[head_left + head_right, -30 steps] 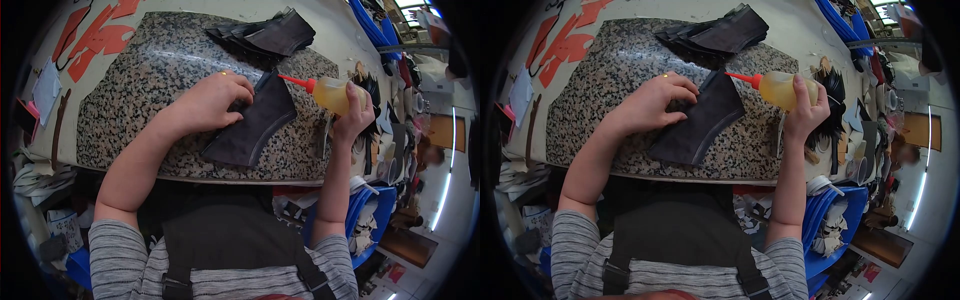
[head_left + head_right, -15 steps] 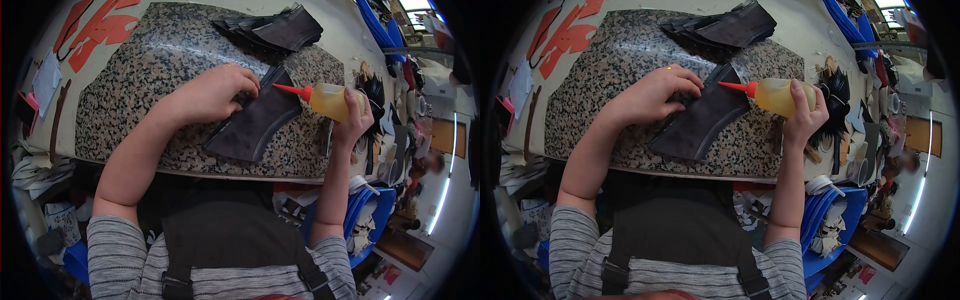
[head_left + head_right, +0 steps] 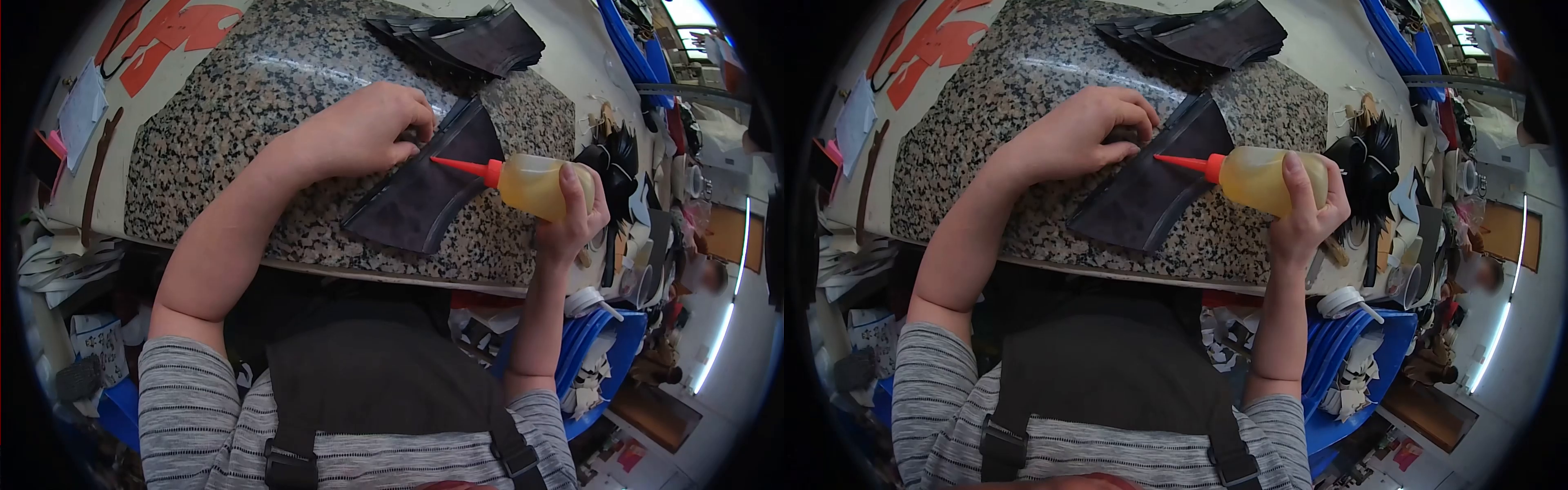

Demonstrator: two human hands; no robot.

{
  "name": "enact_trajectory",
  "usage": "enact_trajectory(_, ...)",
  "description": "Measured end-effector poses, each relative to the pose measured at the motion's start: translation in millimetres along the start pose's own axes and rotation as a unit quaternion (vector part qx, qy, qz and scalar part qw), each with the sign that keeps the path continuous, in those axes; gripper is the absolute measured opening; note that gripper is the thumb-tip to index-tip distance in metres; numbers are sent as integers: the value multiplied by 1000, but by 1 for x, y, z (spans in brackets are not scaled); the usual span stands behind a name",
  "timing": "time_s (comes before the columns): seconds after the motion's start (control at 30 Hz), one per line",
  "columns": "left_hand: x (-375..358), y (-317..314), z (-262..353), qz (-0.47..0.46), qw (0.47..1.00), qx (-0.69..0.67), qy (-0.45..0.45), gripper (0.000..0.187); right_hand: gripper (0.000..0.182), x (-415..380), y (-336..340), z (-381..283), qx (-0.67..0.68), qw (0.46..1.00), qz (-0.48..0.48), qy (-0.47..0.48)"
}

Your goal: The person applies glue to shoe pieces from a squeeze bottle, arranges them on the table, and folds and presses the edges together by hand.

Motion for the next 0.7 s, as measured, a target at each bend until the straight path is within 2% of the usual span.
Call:
enact_trajectory(0.13,0,-4,1,24,999,5,21,9,26,2,0,-3,-5,999,41,15)
enact_trajectory(0.33,1,-12,-5,70,997,-5,15,7,25,-12,1,-2,21,1000,-9,-3)
enact_trajectory(0.53,1,-14,-4,87,996,-26,20,11,24,-20,0,-4,6,1000,14,2)
enact_trajectory(0.7,1,-15,-4,96,995,-21,28,12,25,-35,-3,-8,3,1000,-10,10)
Point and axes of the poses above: each hand's wrist, its own x-axis towards the middle knuckle, its own y-axis out of the back of the hand, z = x × y, the point moved 3 cm from there along x, towards the middle knuckle, and after that the axes turned 6 degrees about y, right-handed, at the moved point
